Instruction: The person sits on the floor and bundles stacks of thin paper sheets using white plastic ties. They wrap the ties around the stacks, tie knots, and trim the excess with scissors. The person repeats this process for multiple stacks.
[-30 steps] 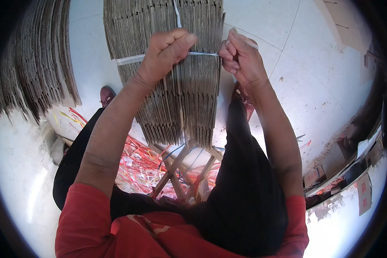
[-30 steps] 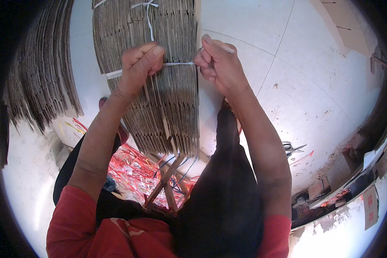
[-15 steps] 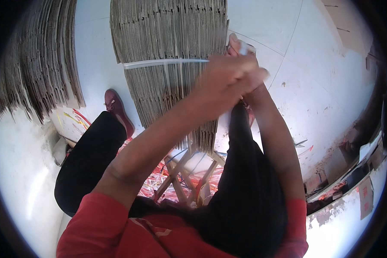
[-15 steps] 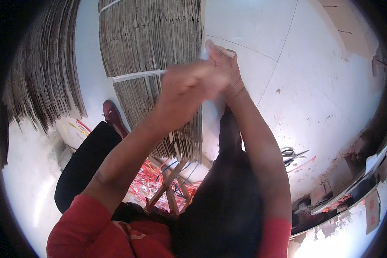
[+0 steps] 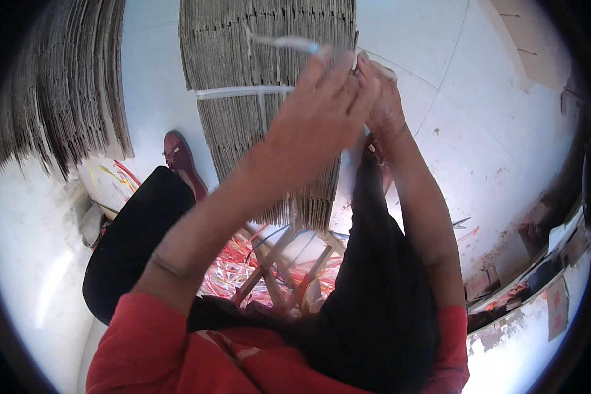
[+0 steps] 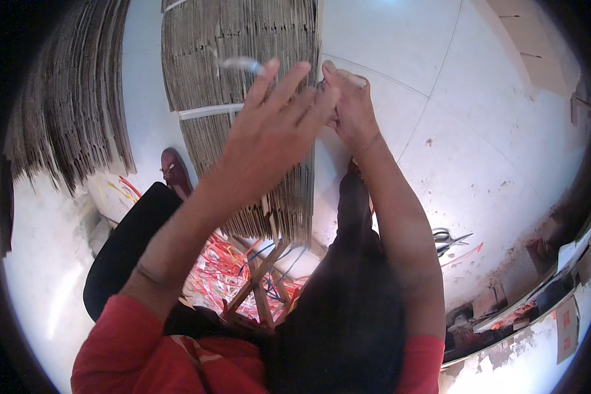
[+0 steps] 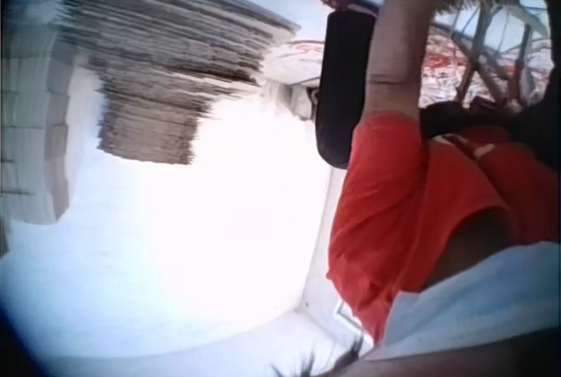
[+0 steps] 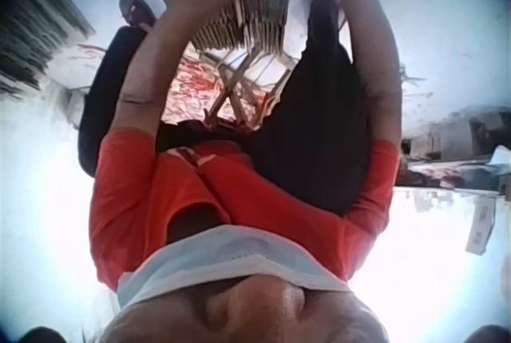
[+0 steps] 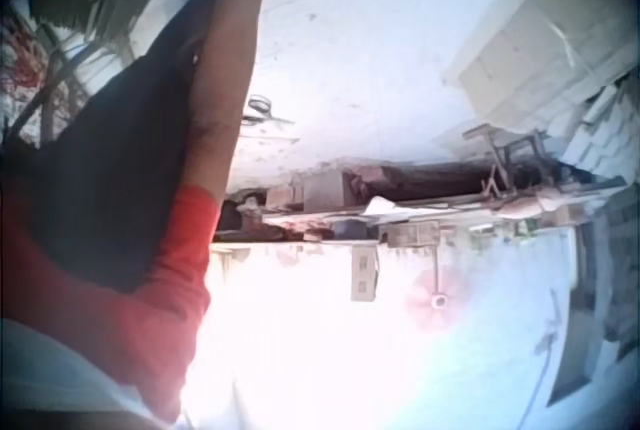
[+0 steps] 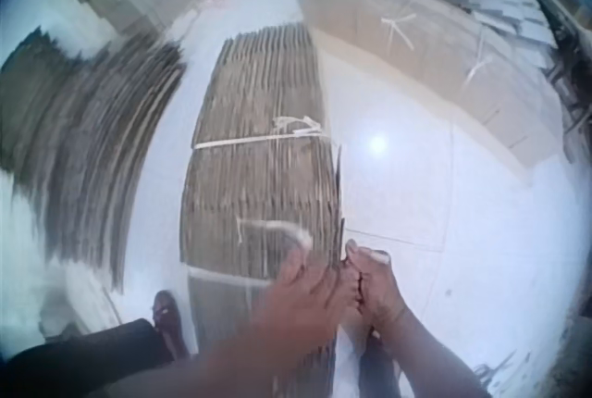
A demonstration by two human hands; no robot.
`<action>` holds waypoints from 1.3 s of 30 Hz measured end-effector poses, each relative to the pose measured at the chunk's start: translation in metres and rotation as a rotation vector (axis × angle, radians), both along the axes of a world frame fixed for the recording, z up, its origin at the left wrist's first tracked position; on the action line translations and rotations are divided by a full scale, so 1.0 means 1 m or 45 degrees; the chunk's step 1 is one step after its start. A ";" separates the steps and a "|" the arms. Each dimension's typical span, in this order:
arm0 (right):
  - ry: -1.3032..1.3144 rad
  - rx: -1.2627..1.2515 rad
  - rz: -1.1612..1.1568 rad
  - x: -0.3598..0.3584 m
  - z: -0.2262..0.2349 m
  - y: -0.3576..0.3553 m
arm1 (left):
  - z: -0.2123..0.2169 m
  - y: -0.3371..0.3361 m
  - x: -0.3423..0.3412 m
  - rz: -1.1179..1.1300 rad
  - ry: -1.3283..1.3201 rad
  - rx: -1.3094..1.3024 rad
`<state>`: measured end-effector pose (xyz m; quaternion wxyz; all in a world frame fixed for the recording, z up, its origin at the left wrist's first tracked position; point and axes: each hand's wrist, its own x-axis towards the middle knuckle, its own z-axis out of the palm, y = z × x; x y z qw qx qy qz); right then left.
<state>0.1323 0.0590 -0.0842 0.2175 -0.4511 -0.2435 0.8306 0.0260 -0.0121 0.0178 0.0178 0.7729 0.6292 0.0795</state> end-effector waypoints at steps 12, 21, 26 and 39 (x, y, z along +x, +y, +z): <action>0.032 -0.224 0.111 0.010 0.008 0.009 | -0.005 -0.073 -0.086 0.800 -0.750 -0.655; 0.057 -0.218 0.110 0.010 0.005 0.007 | -0.022 -0.073 -0.106 0.625 -0.593 -0.567; 0.038 -0.228 0.119 0.010 0.006 0.008 | -0.015 -0.062 -0.112 0.987 -1.067 -0.875; 0.062 -0.227 0.125 0.011 0.004 0.009 | -0.020 -0.060 -0.122 0.174 -0.150 -0.596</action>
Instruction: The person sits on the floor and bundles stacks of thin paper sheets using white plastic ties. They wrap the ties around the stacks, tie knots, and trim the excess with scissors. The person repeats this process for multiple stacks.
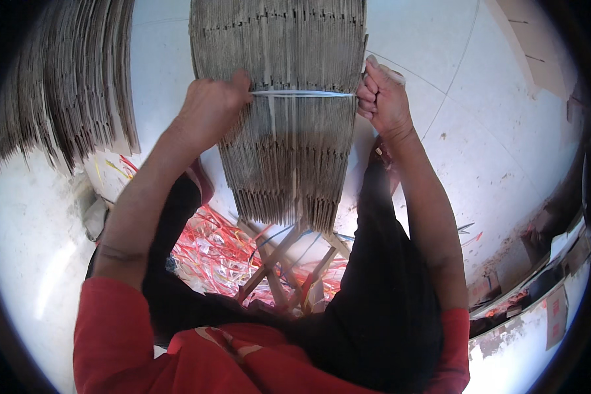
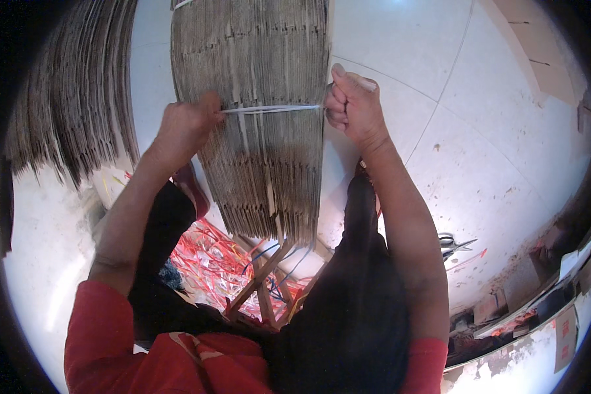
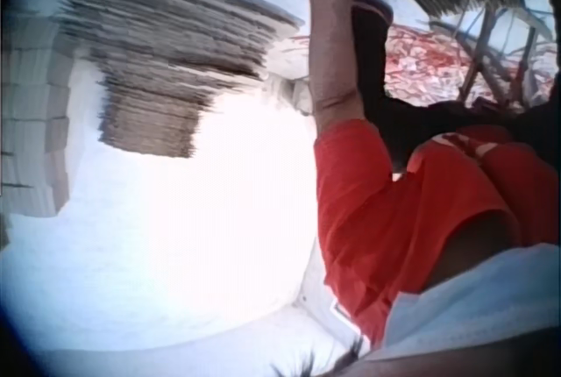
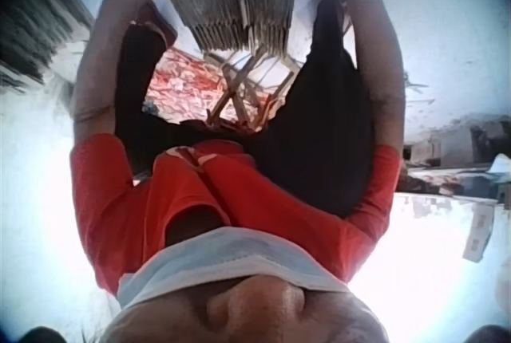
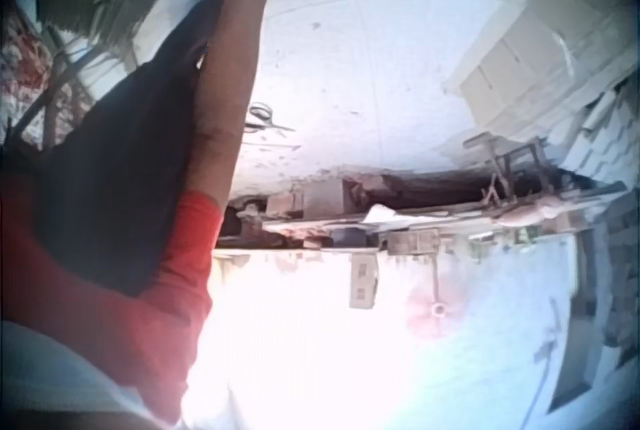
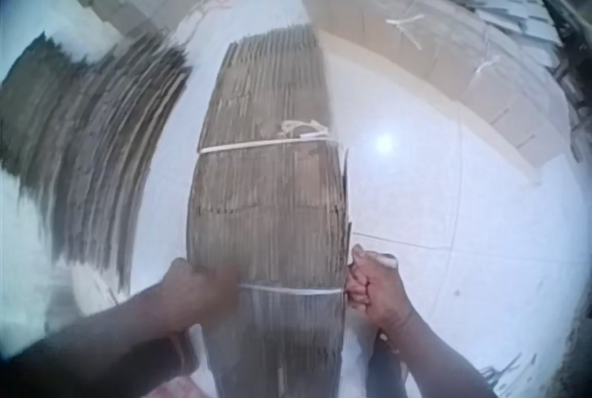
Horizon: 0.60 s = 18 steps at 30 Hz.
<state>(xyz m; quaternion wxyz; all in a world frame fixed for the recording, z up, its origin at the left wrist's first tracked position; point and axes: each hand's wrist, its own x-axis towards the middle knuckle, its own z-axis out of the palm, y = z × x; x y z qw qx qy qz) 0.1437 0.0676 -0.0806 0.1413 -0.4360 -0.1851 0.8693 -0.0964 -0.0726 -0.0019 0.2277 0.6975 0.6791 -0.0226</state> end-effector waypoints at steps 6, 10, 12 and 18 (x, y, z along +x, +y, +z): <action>0.025 0.013 0.023 -0.001 -0.002 0.003 | 0.026 0.037 -0.036 -0.340 0.289 0.292; -0.071 0.032 0.040 0.001 0.004 -0.001 | 0.043 0.034 -0.036 0.499 -0.875 -0.304; -0.059 0.036 0.073 -0.001 -0.001 0.000 | 0.034 0.008 -0.041 0.710 -1.148 -0.376; -0.035 0.051 0.089 0.000 0.001 -0.001 | 0.006 -0.021 -0.026 0.871 -1.040 -0.406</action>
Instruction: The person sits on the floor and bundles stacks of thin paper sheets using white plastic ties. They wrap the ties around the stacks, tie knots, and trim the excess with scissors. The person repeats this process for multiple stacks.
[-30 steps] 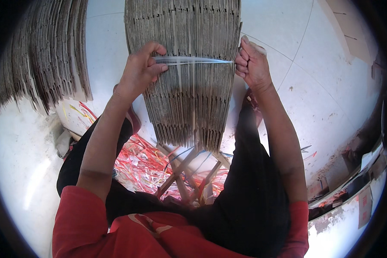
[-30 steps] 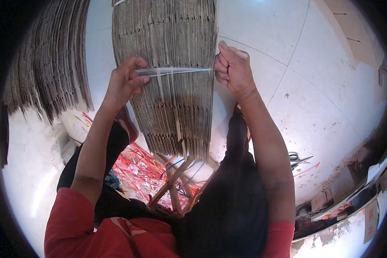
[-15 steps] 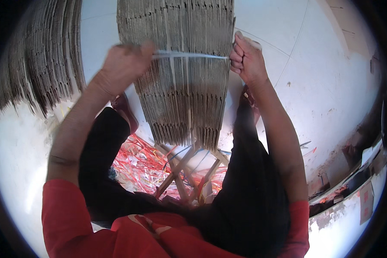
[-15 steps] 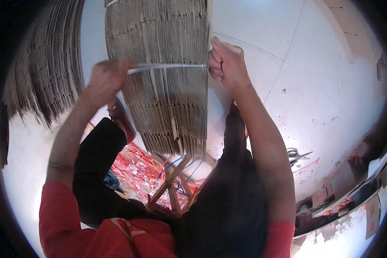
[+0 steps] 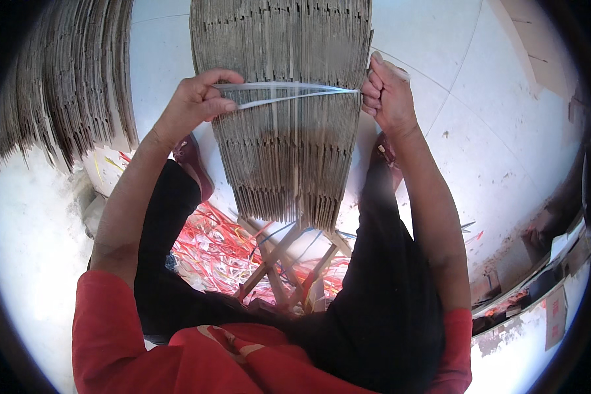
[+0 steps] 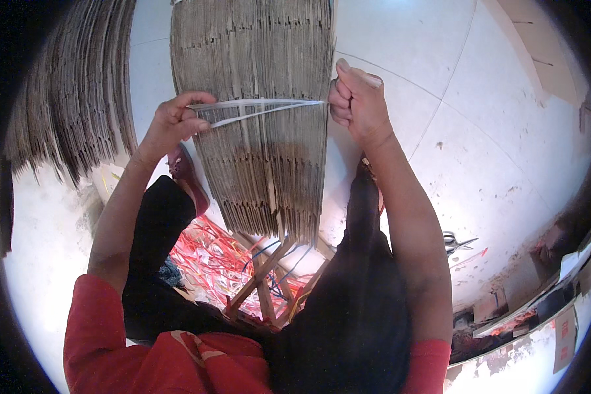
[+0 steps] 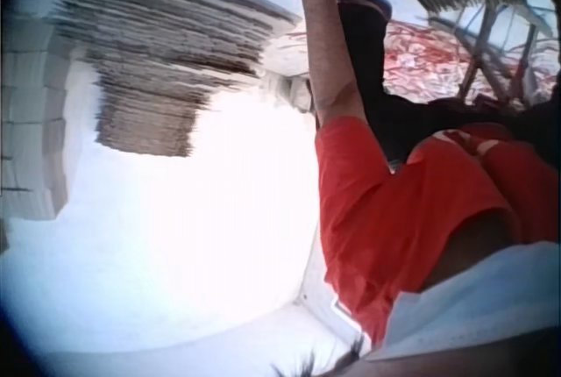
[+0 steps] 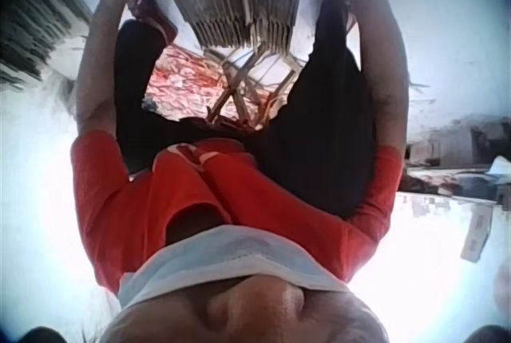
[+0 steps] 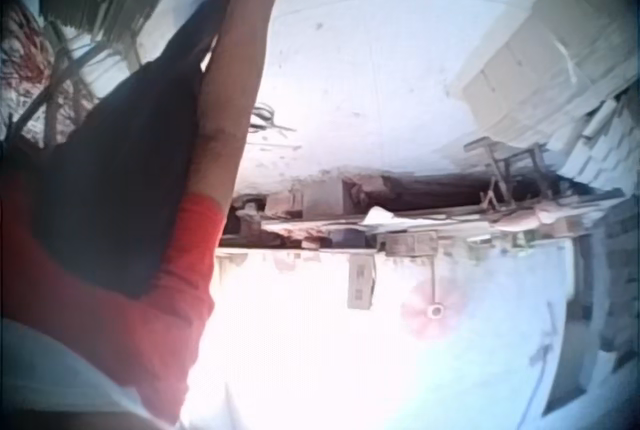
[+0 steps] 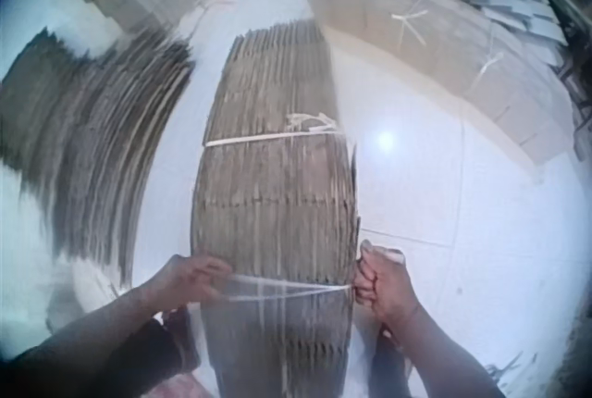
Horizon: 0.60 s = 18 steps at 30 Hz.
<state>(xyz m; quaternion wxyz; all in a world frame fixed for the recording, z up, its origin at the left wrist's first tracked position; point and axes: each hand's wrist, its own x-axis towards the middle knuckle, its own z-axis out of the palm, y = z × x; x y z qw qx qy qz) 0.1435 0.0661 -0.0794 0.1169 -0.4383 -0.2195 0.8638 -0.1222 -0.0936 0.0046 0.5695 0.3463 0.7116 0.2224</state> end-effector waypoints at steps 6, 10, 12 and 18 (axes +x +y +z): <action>-0.013 -0.057 -0.071 -0.003 -0.001 0.002 | 0.005 0.015 -0.003 -0.396 0.289 -0.018; 0.013 -0.035 -0.066 -0.001 -0.002 0.001 | -0.003 0.030 -0.007 -0.837 0.472 0.249; 0.038 -0.026 -0.076 0.000 -0.005 0.001 | -0.001 0.039 -0.007 -1.113 0.615 0.314; 0.039 -0.045 -0.074 0.001 -0.008 0.001 | 0.007 0.048 -0.005 -1.689 0.966 0.447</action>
